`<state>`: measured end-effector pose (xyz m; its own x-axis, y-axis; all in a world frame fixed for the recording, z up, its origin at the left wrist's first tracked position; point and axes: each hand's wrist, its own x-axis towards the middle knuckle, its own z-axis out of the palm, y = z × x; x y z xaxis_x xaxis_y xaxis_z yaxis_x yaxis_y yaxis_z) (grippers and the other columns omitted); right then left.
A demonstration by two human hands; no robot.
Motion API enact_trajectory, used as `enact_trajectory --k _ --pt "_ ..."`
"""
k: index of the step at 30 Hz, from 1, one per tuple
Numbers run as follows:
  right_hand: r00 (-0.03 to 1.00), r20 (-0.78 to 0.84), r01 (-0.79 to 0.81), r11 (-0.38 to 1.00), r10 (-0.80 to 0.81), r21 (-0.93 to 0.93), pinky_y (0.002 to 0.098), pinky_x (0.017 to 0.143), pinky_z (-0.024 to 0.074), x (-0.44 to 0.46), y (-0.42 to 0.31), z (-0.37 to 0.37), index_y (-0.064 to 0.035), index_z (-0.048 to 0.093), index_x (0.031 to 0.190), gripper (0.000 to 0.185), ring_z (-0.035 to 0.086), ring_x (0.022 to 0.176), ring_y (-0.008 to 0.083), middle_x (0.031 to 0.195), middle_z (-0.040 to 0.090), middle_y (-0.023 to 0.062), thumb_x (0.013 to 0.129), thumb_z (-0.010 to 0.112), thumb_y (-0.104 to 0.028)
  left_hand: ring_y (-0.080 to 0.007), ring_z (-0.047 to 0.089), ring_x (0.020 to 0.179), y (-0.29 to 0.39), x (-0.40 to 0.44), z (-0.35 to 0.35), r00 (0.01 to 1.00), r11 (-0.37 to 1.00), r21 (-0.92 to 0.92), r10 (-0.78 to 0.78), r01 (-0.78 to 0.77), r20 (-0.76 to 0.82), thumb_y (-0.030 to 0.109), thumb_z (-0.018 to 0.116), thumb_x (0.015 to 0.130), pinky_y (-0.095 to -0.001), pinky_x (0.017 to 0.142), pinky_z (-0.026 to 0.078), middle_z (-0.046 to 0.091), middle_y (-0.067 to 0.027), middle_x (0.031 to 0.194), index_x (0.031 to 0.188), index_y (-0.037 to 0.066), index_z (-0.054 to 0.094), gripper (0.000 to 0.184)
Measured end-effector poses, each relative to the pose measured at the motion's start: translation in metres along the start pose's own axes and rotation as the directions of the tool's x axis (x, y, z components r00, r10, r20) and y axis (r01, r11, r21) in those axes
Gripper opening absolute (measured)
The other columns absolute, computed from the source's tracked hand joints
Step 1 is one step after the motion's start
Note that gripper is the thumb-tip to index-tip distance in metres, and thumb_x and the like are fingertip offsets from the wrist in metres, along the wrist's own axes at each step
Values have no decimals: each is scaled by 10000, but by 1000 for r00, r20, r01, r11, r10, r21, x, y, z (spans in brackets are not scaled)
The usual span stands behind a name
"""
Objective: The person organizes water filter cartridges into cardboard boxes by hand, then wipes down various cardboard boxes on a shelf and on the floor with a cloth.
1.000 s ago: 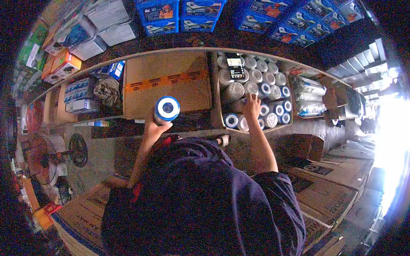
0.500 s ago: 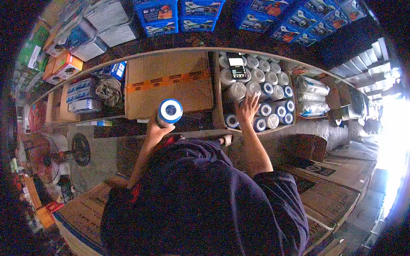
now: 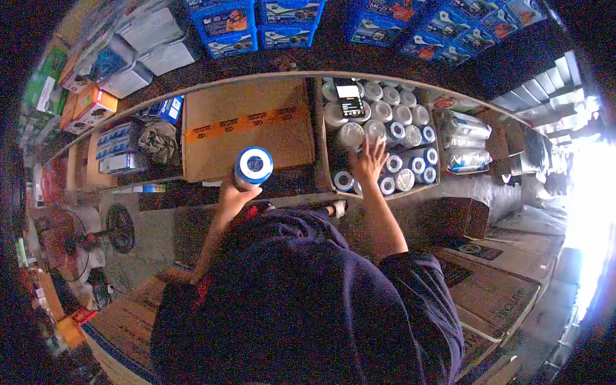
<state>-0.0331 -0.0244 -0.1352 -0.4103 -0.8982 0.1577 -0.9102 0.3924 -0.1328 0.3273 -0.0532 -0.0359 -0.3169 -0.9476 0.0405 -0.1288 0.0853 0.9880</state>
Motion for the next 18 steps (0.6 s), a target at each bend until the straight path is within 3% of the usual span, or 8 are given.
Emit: enact_trajectory --k 7,9,10,11,13,14,16,18 --pt "998 -67 2 999 -5 -39 510 991 164 5 7 7 -167 258 1322 584 188 1247 390 1351 236 200 834 428 -438 -235 546 927 -31 1 1 998 999 -26 21 -20 52 77 719 555 -332 806 425 561 -136 982 1081 -12 463 592" --pt "998 -55 0 984 10 180 468 974 220 8 18 -2 -114 354 1254 494 274 1194 375 1282 321 205 835 473 -346 -236 547 928 -37 2 -1 999 999 -14 35 -34 34 79 719 556 -334 806 426 562 -137 983 1082 -13 463 591" --pt "960 -278 69 992 -36 107 439 942 270 5 31 -2 -74 425 1179 397 348 1127 359 1206 385 200 820 497 -227 -234 548 926 -25 2 -2 999 999 9 39 -39 25 81 717 559 -335 806 427 562 -136 985 1084 -13 461 592" --pt "958 -286 28 982 27 186 463 943 261 3 49 -6 -66 415 1198 535 360 1131 357 1212 411 181 751 598 -298 -233 549 924 -13 2 -3 999 999 33 40 -41 15 83 716 561 -336 805 427 561 -135 986 1086 -12 460 592" --pt "961 -99 -239 955 258 176 462 934 287 0 68 -23 -76 408 1201 614 370 1131 347 1196 421 179 687 652 -304 -230 549 925 -7 3 -5 1000 1000 16 12 -12 12 85 714 565 -336 806 427 562 -134 983 1080 -12 462 582" --pt "960 -99 -241 955 261 175 462 934 287 1 70 -26 -76 408 1201 614 370 1131 347 1196 421 179 687 652 -304 -231 549 925 -18 3 -6 1000 1000 8 19 -19 13 86 715 564 -336 807 426 561 -133 984 1078 -9 463 581" --pt "924 113 -363 931 364 -35 468 924 307 2 73 -31 -105 394 1212 687 419 1104 330 1150 470 167 633 694 -324 -231 548 924 -19 4 -6 999 1000 0 28 -28 20 86 716 563 -336 809 426 561 -132 985 1076 -7 463 580" --pt "914 159 -369 927 374 -59 474 927 306 6 73 -36 -125 383 1222 712 451 1074 323 1115 498 159 619 704 -325 -230 547 922 -15 7 -7 999 999 29 42 -43 26 85 714 569 -336 810 425 558 -127 992 1074 0 468 568"
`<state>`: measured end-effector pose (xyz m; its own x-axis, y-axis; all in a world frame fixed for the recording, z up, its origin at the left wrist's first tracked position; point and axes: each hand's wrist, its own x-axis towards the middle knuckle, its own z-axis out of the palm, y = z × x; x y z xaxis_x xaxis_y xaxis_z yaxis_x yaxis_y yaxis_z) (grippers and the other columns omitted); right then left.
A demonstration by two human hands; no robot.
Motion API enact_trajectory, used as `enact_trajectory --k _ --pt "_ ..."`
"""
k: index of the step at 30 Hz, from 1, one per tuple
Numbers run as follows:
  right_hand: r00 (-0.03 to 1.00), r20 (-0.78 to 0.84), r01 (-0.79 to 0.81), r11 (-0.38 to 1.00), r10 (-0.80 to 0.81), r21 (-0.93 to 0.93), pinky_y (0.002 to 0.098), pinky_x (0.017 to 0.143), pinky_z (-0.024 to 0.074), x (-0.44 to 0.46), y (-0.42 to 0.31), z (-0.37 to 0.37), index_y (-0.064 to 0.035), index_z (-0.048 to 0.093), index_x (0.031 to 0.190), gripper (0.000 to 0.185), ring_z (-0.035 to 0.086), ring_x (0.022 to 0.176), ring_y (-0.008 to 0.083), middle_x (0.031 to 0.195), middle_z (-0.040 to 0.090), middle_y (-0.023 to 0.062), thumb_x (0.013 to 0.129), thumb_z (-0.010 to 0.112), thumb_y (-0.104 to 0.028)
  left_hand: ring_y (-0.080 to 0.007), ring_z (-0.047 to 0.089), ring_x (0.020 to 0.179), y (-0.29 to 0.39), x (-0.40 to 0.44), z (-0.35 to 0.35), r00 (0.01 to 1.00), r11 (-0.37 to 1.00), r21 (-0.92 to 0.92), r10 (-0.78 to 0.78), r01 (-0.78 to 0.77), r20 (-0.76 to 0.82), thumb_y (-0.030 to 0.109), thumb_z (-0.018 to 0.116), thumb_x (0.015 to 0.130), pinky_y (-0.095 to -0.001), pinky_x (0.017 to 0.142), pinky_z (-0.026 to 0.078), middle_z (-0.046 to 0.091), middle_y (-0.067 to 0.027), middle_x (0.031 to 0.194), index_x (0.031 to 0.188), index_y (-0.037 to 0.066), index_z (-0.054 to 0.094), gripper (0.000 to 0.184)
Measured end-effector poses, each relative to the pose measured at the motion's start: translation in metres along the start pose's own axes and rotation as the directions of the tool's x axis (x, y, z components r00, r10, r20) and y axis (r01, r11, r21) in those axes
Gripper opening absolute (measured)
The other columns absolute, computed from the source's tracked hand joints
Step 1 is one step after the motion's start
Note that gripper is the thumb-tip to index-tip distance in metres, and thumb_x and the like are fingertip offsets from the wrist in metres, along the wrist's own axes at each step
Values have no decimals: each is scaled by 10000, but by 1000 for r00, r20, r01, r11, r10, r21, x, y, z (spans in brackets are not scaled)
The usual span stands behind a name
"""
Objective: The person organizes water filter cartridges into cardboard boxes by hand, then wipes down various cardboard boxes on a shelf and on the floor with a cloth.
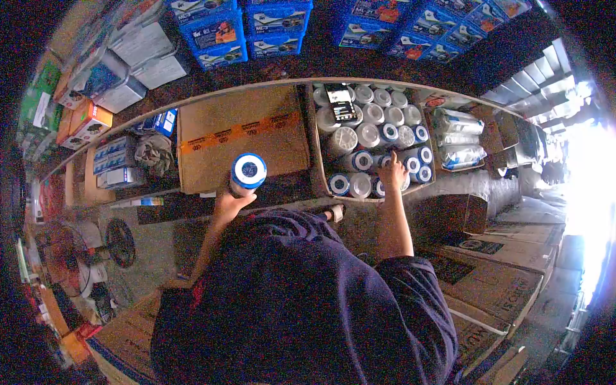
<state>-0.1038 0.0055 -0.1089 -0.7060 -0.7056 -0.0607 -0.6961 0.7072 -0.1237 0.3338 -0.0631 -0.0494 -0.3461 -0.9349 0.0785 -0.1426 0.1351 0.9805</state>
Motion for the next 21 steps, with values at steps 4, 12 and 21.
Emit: enact_trajectory --k 4,12,21 --pt "988 -120 99 995 -97 15 495 928 300 16 -5 -13 -159 373 1232 751 530 976 304 1028 556 137 589 726 -318 -228 550 911 7 5 1 1000 1000 -5 22 -22 0 83 710 578 -336 803 427 560 -120 984 1061 7 477 542" --pt "969 -172 203 967 -177 151 411 869 386 27 -2 -14 -123 298 1279 815 426 1083 331 1176 415 166 597 736 -200 -227 556 898 7 9 9 1000 997 -80 5 -4 5 83 714 576 -337 791 432 567 -125 958 1039 -2 484 524" --pt "997 81 11 997 -5 -76 531 1003 144 2 3 3 -89 95 1354 916 202 1261 342 1321 271 210 698 628 -442 -237 552 907 7 12 18 1000 997 -72 3 -3 -7 97 722 569 -344 797 428 559 -131 973 1049 -14 479 549"
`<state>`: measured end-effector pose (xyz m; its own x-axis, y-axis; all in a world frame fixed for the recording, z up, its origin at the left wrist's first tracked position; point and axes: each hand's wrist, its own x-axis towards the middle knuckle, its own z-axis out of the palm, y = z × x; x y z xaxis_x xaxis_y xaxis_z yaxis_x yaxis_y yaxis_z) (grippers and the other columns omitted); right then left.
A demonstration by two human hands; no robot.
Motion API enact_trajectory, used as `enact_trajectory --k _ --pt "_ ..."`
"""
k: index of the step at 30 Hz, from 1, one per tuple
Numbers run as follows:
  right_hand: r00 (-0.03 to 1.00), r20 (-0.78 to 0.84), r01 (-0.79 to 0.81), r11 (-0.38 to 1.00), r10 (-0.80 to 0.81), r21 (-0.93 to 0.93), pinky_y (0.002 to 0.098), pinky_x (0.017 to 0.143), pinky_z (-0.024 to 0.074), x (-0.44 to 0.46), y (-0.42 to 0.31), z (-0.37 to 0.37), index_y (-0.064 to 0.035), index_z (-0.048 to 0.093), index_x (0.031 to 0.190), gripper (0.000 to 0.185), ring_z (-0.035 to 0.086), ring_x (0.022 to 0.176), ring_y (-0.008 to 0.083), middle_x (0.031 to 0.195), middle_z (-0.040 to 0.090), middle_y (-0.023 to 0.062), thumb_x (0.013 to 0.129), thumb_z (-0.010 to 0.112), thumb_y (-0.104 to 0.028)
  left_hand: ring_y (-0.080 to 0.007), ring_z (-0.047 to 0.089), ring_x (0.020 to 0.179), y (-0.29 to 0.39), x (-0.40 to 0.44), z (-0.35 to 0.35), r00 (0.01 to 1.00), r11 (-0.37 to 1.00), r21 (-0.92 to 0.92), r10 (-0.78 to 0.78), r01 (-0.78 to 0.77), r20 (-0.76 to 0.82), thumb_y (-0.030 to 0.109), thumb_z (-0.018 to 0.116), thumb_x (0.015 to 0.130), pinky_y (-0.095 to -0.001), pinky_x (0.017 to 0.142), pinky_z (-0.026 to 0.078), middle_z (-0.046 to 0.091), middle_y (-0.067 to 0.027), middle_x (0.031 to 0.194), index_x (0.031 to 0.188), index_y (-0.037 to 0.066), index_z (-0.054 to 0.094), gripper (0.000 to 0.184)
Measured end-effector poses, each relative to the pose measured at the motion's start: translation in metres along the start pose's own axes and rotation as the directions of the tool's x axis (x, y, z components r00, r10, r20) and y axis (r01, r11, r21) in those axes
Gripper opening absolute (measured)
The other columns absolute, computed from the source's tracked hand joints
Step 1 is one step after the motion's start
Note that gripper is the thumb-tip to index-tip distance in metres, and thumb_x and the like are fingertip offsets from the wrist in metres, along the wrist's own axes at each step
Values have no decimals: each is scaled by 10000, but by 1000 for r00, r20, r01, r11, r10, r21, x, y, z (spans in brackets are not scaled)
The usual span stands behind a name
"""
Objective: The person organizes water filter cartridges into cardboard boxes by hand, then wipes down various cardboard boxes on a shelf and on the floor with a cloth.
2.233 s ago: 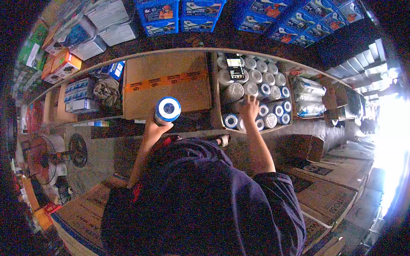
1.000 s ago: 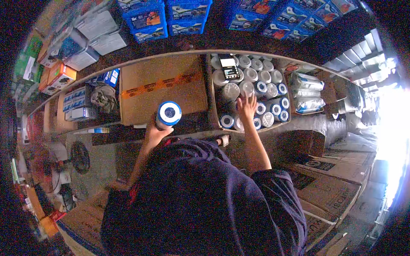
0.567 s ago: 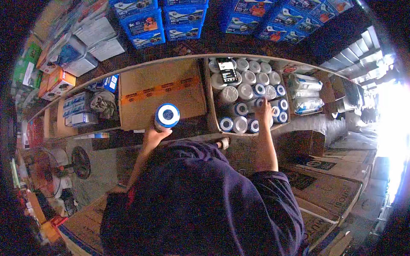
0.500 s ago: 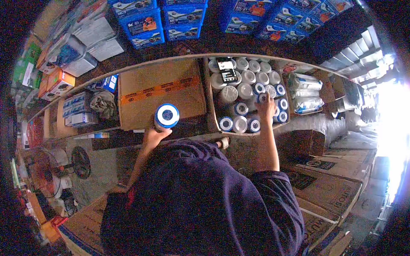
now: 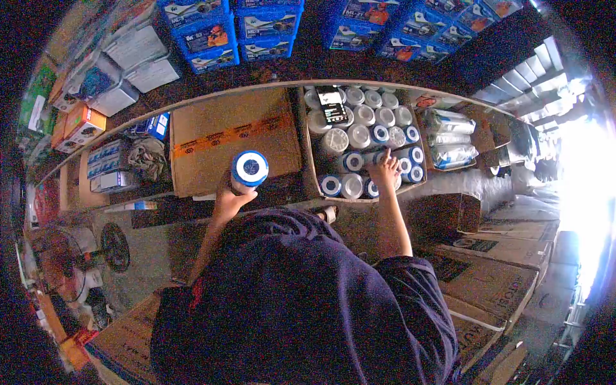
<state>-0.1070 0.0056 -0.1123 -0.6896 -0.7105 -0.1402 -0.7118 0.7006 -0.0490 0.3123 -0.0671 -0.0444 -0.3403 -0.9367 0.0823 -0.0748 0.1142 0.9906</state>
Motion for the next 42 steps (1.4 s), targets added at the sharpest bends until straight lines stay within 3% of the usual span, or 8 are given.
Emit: enact_trajectory --k 3,7,11,17,34,38,41,42 --pt "933 -342 154 984 -114 91 425 989 249 -12 1 8 -55 329 1258 753 290 1202 340 1263 354 183 651 679 -332 -237 552 899 -4 -4 -2 1000 1000 18 23 -23 -19 99 720 573 -344 800 426 559 -128 964 1046 -13 480 542" --pt "938 -192 317 940 -290 126 402 952 289 -69 -30 0 -50 410 1168 690 358 1132 322 1206 387 149 601 719 -293 -229 548 902 -21 -11 -11 999 999 27 44 -44 -6 95 714 584 -341 800 425 556 -125 971 1051 -11 471 537" --pt "933 -288 249 965 -217 78 406 922 319 -96 -51 -3 -59 414 1169 708 368 1126 303 1165 414 149 582 719 -310 -231 543 916 3 -13 -16 1000 995 98 -5 5 -6 101 714 588 -338 794 428 549 -126 985 1060 -6 458 548" --pt "994 61 90 995 -87 -44 418 774 447 -100 -54 -9 -58 376 1192 774 512 970 343 1072 463 198 553 725 -321 -230 556 886 -8 -16 -13 998 997 54 60 -58 -36 95 714 587 -333 789 430 566 -115 956 1037 -2 478 517" --pt "822 189 563 816 -537 -128 405 901 371 -68 -45 -24 -101 433 1195 808 419 1101 318 1155 469 172 499 758 -351 -229 559 902 1 -22 -17 1000 999 51 9 -8 -20 87 712 578 -335 790 433 571 -121 964 1046 -2 478 532" --pt "567 463 662 711 -682 238 396 935 350 -26 -22 -19 -106 445 1208 751 425 1117 291 1190 479 143 532 729 -267 -233 554 919 -7 -23 -24 1000 994 113 8 -6 -21 113 727 576 -342 800 431 561 -137 990 1079 -17 453 587" --pt "605 619 465 853 -501 235 381 947 336 -28 -44 -55 -106 375 1260 761 358 1187 274 1288 389 138 595 707 -269 -235 552 922 -15 -22 -25 999 993 114 35 -30 -37 131 737 573 -346 802 430 555 -143 1001 1091 -16 448 610" --pt "752 334 538 822 -567 185 397 962 309 -36 -52 -55 -102 351 1275 741 332 1200 296 1317 345 146 642 677 -311 -235 552 922 -19 -22 -24 999 993 112 33 -29 -39 131 737 573 -346 802 430 555 -143 1001 1091 -16 448 610"
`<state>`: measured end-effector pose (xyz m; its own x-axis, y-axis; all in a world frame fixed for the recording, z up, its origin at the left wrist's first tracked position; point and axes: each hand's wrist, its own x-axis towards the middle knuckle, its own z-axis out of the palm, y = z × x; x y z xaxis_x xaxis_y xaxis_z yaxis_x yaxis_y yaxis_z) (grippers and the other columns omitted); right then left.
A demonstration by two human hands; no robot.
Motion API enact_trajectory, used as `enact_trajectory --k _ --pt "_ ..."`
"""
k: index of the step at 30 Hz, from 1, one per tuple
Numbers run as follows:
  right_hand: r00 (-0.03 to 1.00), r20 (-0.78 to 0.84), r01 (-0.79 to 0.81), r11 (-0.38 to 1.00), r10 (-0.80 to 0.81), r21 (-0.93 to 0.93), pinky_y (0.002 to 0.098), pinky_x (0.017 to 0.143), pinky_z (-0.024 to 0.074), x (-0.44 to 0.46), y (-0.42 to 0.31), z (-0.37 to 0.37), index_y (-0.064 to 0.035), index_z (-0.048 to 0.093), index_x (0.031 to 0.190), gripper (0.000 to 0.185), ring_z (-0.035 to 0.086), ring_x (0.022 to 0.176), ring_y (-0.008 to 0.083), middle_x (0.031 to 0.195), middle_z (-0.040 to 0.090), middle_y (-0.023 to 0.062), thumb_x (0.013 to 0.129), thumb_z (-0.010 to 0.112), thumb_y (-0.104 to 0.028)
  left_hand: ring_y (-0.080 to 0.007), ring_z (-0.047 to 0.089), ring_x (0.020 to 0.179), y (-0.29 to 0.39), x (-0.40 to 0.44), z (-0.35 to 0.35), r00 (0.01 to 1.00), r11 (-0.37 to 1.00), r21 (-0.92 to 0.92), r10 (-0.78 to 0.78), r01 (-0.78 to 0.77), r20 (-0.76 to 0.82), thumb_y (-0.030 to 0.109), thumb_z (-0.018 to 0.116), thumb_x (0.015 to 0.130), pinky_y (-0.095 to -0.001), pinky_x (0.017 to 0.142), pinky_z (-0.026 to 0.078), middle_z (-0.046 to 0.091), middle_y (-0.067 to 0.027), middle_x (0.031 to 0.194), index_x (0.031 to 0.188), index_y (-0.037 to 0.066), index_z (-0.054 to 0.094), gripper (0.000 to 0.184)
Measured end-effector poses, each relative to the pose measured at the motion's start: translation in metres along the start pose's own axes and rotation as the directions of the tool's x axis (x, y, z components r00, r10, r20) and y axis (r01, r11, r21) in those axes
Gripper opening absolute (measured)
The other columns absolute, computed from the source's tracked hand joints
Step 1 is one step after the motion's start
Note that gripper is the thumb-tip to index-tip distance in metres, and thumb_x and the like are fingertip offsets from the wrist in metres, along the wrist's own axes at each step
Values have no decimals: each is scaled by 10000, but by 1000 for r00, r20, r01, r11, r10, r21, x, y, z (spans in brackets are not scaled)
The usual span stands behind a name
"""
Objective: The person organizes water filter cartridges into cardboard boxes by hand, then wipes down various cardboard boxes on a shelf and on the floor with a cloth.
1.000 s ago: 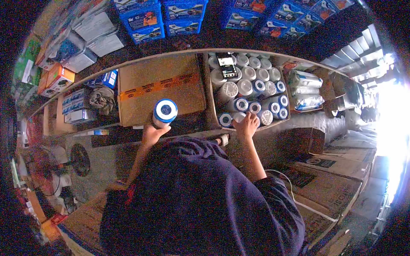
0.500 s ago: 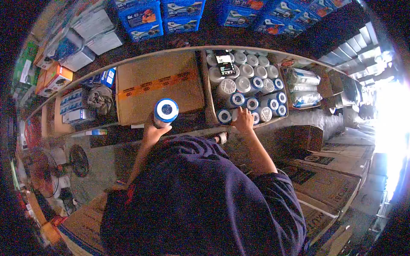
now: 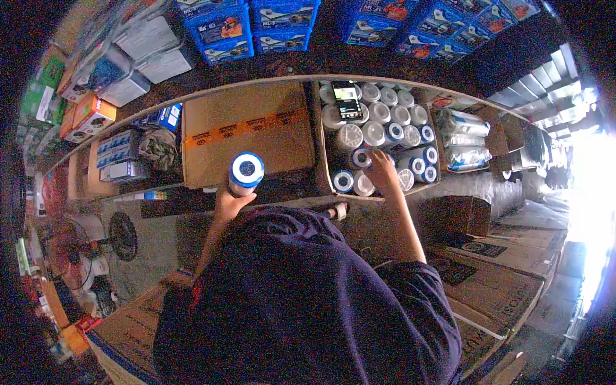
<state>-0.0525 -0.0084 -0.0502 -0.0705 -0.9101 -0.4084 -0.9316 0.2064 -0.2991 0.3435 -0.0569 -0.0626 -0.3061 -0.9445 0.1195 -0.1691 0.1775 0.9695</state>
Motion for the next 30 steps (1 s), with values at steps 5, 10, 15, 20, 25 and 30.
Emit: enact_trajectory --k 5,10,15,20,25,30 --pt "953 -291 10 968 -85 -249 520 998 171 9 5 69 -105 173 1349 761 129 1287 343 1410 109 157 775 526 -457 -235 549 918 13 7 3 999 998 -54 -41 41 2 121 734 579 -343 800 429 555 -138 987 1077 -13 453 587" --pt "944 -312 -168 970 107 -176 481 1021 131 -5 15 55 -121 108 1369 793 134 1286 347 1411 113 154 786 507 -480 -225 543 919 25 10 7 999 998 -61 -36 36 -7 95 718 608 -338 805 425 553 -110 977 1081 10 453 549" --pt "965 -263 40 990 -3 133 443 1005 212 3 12 38 -113 181 1353 771 232 1256 330 1381 212 160 763 584 -401 -216 529 949 9 19 17 997 992 -124 -9 18 72 125 736 618 -330 827 416 533 -106 1030 1126 14 423 607" --pt "912 -305 408 553 -273 726 400 996 255 -51 -100 -50 -79 199 1343 918 265 1254 276 1374 250 125 627 753 -230 -258 498 1025 54 49 56 971 970 113 200 -215 133 205 775 566 -387 873 389 522 -99 1092 1161 86 441 693" --pt "687 -670 717 411 -280 563 367 944 335 -70 -113 -54 -42 278 1278 969 408 1141 241 1261 382 174 494 825 -201 -311 462 1040 94 64 108 880 891 72 427 -449 209 175 756 481 -410 890 347 506 -118 1090 1148 97 462 733" --pt "605 -796 612 629 19 480 345 893 391 -85 -99 -55 -30 367 1194 782 490 1028 215 1136 489 127 524 769 -57 -342 355 1133 80 54 140 880 871 192 401 -453 256 184 723 541 -457 920 303 388 -173 1201 1275 103 294 855"
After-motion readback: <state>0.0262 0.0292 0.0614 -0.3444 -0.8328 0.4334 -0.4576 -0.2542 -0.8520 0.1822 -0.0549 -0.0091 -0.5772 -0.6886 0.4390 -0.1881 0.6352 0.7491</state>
